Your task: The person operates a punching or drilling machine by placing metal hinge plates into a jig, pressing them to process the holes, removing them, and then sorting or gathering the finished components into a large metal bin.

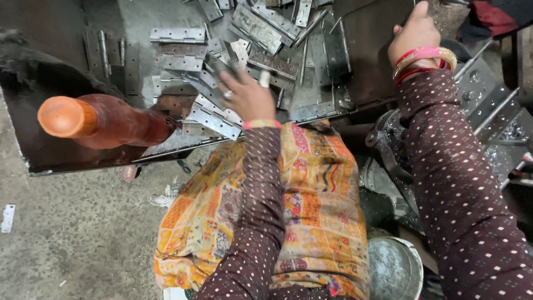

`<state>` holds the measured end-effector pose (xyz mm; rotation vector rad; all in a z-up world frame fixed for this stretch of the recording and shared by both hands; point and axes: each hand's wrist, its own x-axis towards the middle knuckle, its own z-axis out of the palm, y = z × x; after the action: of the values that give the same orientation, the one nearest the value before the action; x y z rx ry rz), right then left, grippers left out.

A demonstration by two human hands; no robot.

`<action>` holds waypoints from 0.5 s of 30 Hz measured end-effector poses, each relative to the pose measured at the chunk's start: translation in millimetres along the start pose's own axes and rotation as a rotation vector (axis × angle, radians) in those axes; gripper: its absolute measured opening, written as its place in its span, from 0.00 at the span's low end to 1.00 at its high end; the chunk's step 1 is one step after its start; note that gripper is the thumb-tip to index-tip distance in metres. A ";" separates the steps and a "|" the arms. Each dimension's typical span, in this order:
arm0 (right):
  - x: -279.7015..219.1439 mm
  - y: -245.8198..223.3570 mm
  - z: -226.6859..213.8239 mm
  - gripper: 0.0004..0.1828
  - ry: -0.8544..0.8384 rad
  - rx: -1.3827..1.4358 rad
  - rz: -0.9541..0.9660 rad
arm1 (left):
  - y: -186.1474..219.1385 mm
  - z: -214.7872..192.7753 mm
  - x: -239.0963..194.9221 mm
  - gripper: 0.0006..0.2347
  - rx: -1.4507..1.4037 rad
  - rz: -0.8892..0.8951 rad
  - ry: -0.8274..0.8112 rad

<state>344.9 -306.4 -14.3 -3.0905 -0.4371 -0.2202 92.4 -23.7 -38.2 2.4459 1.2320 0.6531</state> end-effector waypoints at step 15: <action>19.8 43.7 52.7 0.25 0.035 -0.104 0.042 | -31.3 43.1 23.9 0.20 -0.225 -0.012 -0.092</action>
<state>383.1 -341.3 -63.3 -3.1880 -0.3703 -0.3059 107.0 10.3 -83.3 2.2553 1.0748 0.6312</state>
